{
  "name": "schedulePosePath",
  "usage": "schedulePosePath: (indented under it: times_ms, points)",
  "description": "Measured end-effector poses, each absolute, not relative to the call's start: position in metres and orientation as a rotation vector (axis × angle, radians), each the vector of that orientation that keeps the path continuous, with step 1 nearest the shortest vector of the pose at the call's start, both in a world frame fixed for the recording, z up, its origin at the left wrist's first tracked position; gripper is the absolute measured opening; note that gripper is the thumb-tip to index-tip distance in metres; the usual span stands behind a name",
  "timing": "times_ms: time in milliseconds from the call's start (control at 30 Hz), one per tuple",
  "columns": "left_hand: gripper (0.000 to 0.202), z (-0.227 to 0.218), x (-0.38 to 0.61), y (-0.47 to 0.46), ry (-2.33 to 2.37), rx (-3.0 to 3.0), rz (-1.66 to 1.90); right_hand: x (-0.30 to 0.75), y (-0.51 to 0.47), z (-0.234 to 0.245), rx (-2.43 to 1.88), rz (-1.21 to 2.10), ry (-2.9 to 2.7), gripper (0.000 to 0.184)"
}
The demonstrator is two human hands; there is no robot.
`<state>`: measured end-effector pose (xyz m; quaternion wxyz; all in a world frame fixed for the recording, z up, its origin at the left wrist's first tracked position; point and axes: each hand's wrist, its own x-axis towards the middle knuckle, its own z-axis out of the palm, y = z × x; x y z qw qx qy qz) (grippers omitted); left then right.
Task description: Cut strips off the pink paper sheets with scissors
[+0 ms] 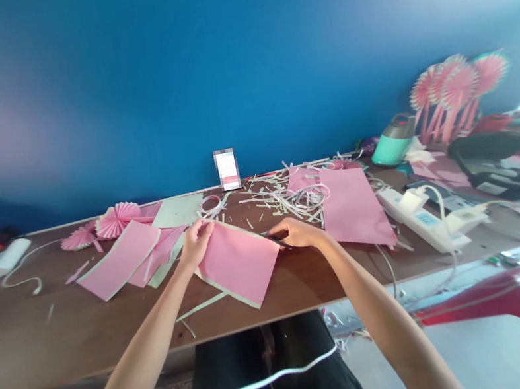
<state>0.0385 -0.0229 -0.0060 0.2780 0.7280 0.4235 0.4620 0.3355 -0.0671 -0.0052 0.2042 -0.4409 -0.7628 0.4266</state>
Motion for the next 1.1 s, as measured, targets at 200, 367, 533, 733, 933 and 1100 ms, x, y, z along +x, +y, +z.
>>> schedulePosePath:
  times_ms: [200, 367, 533, 733, 933, 1100]
  points:
    - [0.031, -0.0073, 0.0384, -0.0219, 1.15, 1.965, 1.243, 0.3342, -0.0698, -0.0034, -1.234, 1.246, -2.084, 0.044]
    - [0.03, -0.0079, 0.0392, -0.022, 1.167, 1.99, 1.242, 0.335, -0.0696, -0.0038, -1.243, 1.266, -2.072, 0.046]
    - [0.03, -0.0059, 0.04, -0.0238, 1.156, 2.023, 1.237, 0.3355, -0.0691, -0.004, -1.269, 1.203, -2.12, 0.052]
    - [0.029, -0.0051, 0.0423, -0.026, 1.144, 2.057, 1.195, 0.3346, -0.0669, -0.0057, -1.202, 1.111, -2.145, 0.051]
    - [0.028, -0.0033, 0.0447, -0.0294, 1.122, 2.075, 1.175, 0.3349, -0.0648, -0.0084, -1.203, 1.093, -2.154, 0.051]
    - [0.028, -0.0042, 0.0473, -0.0306, 1.089, 2.069, 1.155, 0.3326, -0.0639, -0.0106, -1.19, 1.102, -2.148, 0.045]
